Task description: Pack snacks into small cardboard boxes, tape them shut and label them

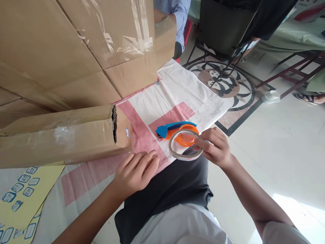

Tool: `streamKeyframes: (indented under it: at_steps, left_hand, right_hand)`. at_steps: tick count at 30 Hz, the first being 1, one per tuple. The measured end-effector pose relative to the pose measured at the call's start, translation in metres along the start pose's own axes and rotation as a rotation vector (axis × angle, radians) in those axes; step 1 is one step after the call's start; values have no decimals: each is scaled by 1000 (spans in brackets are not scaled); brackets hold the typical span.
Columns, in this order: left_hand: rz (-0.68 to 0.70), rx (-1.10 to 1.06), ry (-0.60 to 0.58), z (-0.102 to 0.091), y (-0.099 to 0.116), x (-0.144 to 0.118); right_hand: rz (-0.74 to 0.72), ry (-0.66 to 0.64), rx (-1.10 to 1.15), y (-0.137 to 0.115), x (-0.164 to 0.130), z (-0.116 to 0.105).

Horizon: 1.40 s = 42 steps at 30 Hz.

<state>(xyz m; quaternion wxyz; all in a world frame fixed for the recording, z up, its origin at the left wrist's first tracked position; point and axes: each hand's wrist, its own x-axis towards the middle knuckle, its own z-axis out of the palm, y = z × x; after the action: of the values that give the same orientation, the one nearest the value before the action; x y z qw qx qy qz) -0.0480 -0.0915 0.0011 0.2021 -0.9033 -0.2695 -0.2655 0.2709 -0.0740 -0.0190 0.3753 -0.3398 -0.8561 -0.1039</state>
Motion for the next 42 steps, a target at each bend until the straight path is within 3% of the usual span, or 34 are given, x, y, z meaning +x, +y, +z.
streamKeyframes:
  at_steps: [6, 9, 12, 15, 19, 22, 24, 27, 29, 31, 36, 39, 42]
  left_hand:
    - [51, -72, -16, -25, 4, -29]
    - [31, -209, -75, -34, 6, -44]
    - [-51, -403, -108, -36, 5, -57]
    - [-194, -538, -44, -32, 4, -59]
    - [-433, -501, 84, -15, 12, -27]
    - [-510, -409, 52, 6, 16, 19]
    - [-518, -377, -80, 23, 12, 51]
    - [-513, -318, -381, 46, -1, 91]
    - [-505, -278, -583, 57, -9, 109]
    - [-513, -247, -695, 61, -16, 118]
    - [-583, -185, -672, 56, -25, 114]
    - [-784, -285, -586, 56, -34, 103]
    - [-1035, -561, -464, 61, -46, 92]
  right_hand:
    - [-41, -111, 42, -25, -2, -12]
    - [-37, -143, 55, -37, -6, -13]
    - [-27, -135, 71, -46, -11, -14]
    - [3, -103, 88, -50, -19, -16]
    - [54, 47, 119, -48, -33, -19]
    - [138, 222, 146, -47, -43, -19]
    - [228, 333, 172, -48, -46, -17]
    - [389, 499, 198, -51, -42, -9]
    - [521, 609, 203, -52, -34, 2]
    - [629, 672, 213, -50, -25, 18]
    - [648, 597, 283, -35, -14, 61]
    - [551, 506, 378, -27, -15, 75]
    - [434, 399, 475, -21, -16, 75]
